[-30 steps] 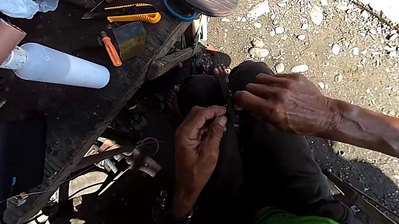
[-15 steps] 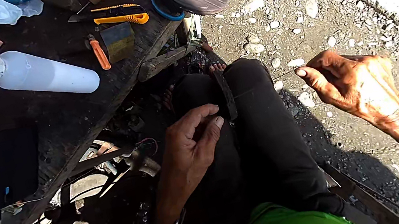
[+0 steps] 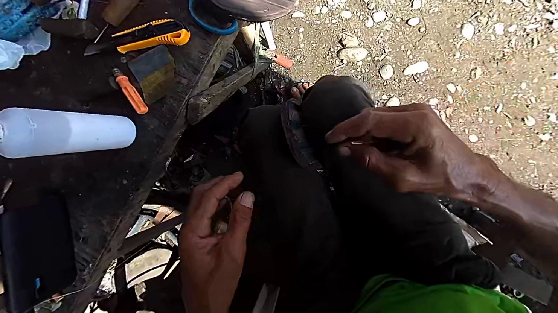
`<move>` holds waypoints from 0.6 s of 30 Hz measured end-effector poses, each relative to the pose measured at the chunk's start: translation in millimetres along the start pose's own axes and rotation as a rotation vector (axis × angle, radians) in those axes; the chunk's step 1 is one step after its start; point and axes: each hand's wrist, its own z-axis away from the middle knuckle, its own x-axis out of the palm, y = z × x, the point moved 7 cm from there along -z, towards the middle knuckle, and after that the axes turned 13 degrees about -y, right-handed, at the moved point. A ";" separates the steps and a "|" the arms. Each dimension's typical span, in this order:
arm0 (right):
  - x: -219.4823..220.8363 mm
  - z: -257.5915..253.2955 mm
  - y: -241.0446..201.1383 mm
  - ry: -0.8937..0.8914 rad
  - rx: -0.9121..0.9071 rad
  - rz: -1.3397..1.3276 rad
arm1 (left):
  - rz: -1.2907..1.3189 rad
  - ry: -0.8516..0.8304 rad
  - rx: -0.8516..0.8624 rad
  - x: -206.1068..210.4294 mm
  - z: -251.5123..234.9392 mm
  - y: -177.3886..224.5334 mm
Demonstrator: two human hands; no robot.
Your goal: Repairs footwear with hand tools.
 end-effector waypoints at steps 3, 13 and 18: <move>18.5 -16.8 -6.4 -0.016 0.016 0.406 | 0.068 0.076 0.102 16.2 -7.2 16.0; 4.8 9.9 0.6 -0.204 0.090 -1.130 | -0.147 0.125 0.181 78.4 -45.2 43.0; -0.7 14.6 6.7 -0.023 0.144 -1.127 | -0.144 0.180 0.242 78.5 -48.9 38.7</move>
